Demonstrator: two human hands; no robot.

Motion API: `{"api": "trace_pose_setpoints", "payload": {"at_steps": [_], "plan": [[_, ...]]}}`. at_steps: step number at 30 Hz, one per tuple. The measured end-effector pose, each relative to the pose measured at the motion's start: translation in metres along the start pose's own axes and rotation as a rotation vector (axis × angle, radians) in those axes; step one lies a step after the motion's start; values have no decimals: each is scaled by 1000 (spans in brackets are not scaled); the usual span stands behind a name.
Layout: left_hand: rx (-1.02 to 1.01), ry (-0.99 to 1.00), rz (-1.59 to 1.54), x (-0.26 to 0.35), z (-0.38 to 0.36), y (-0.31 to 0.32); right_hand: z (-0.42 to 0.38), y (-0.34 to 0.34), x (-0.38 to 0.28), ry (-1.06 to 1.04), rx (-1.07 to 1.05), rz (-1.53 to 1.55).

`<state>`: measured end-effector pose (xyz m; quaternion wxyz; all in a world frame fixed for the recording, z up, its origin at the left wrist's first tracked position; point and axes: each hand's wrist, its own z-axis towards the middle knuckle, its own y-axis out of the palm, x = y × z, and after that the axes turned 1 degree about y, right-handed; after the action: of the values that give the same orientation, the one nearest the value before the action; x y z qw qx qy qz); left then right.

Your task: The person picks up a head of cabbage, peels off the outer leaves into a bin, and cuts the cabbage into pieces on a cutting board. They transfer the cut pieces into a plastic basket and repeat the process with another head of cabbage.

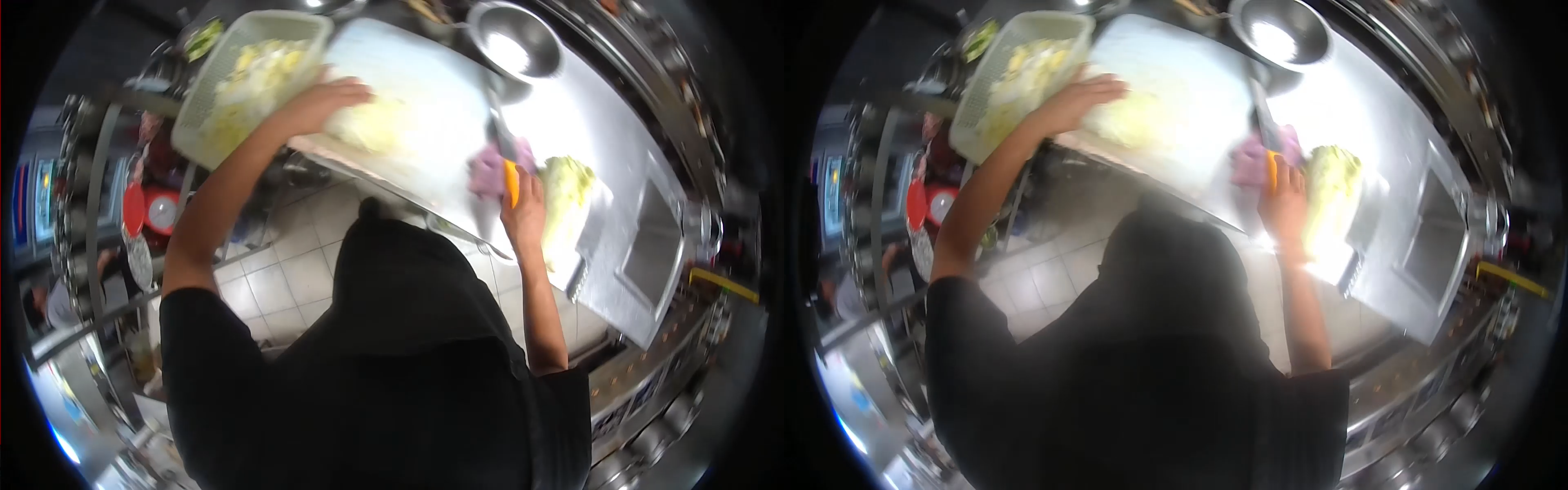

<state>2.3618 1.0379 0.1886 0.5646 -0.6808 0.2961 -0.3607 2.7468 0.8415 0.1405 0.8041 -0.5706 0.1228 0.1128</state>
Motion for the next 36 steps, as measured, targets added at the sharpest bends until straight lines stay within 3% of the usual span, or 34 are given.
{"api": "trace_pose_setpoints", "payload": {"at_steps": [2,3,5,6,7,9,12,14,15,16,18,19,20,21,22,23,24,26,27,28,30,31,32,33,34,36], "plan": [[-15,39,6,10,1,-19,33,22,-34,243,-239,-89],[-2,21,-4,9,-8,-20,27,54,-5,255,-233,-115],[385,-248,-283,9,-18,-17,32,60,4,212,-249,-153],[398,-249,-301,7,-17,-1,34,58,3,196,-256,-166],[516,-290,-393,7,-14,26,45,42,-5,354,-414,-26],[656,-316,-432,19,-5,48,47,33,6,336,-469,-46],[598,-188,-434,15,20,38,43,19,17,231,-441,-114],[590,-61,-453,9,41,37,30,3,19,620,-473,286],[483,5,-455,7,50,32,21,-5,7,241,-432,29],[374,73,-452,6,56,28,11,-12,-5,264,-425,13],[457,108,-516,3,65,34,12,-31,-66,859,-413,572],[542,115,-568,2,68,36,-53,12,10,774,-228,657],[538,129,-573,5,67,36,-56,16,-7,744,-182,644],[713,-115,-679,11,63,35,-51,15,-44,899,-138,727],[878,-363,-777,14,62,35,-70,33,-32,878,-167,723],[825,-469,-840,16,67,57,-73,40,-27,806,-393,615],[812,-450,-839,24,68,63,-68,45,-27,722,-616,506],[572,-714,-1276,35,72,67,-56,43,-39,686,-526,626],[567,-711,-1267,36,76,61,-53,43,-43,645,-454,734],[503,-686,-1209,36,83,56,-56,48,-37,669,-331,645],[434,-654,-1143,25,98,42,-52,39,-24,242,-267,412],[234,-322,-1038,11,108,33,-41,28,-33,242,-261,418],[37,-2,-913,-1,120,29,-25,13,-52,443,-225,557],[-10,265,-757,-6,129,25,-17,3,-59,639,-193,692],[-4,251,-754,0,134,26,-19,0,-50,628,-201,698],[-350,344,-137,38,129,-22,-25,-9,-25,690,-219,576]]}}
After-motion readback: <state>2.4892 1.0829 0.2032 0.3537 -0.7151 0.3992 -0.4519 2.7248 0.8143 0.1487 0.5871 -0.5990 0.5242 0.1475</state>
